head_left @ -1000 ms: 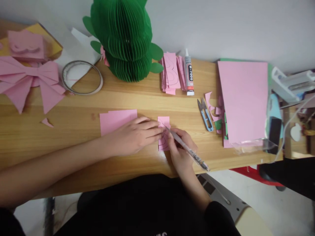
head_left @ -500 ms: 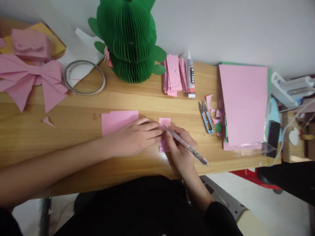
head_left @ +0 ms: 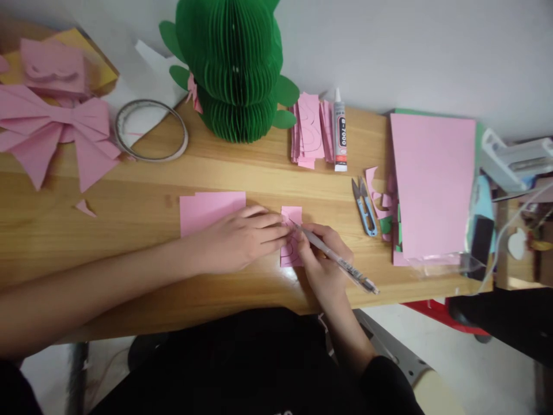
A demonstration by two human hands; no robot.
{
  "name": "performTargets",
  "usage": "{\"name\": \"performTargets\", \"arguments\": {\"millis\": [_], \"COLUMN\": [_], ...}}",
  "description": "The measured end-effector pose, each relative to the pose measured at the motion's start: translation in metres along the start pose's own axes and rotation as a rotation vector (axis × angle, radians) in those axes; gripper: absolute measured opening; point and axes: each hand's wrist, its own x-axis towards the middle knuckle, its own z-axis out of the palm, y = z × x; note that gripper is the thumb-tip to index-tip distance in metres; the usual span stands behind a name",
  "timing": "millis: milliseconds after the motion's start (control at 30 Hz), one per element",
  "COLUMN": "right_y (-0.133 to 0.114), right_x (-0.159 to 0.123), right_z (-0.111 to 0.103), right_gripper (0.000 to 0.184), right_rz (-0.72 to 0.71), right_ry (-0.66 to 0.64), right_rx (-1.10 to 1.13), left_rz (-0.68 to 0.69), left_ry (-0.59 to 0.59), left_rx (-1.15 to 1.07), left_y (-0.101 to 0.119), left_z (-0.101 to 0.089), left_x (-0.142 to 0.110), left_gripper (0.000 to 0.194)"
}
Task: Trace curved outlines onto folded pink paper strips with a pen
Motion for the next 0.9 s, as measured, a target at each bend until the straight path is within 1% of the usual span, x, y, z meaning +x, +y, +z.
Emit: {"name": "performTargets", "arguments": {"millis": [133,333,567,733,900], "right_y": [0.0001,-0.0004,-0.001,-0.0028,-0.0044], "right_x": [0.0019,0.0041,0.0039,0.0047,0.0049], "right_z": [0.0011,0.0044,0.0032,0.004,0.0057], "right_gripper": [0.009,0.009,0.009,0.009,0.009], "right_rz": [0.01,-0.016,-0.055,-0.052,-0.061], "right_ry": [-0.01,-0.027,-0.02,-0.011,-0.001], "right_rx": [0.043,0.095,0.052,0.024,0.005], "left_rz": [-0.005,-0.019,0.01,0.005,-0.016], "left_ry": [-0.01,-0.045,0.016,-0.005,-0.036], "left_rx": [0.007,0.009,0.025,0.035,-0.004], "left_y": [0.0003,0.0002,0.0003,0.0008,0.0007], "left_z": [-0.0005,-0.0001,0.0,0.0007,0.0012], "left_x": [0.0006,-0.0005,0.0004,0.0004,-0.0009], "left_gripper": [0.032,0.032,0.037,0.035,0.033]}}
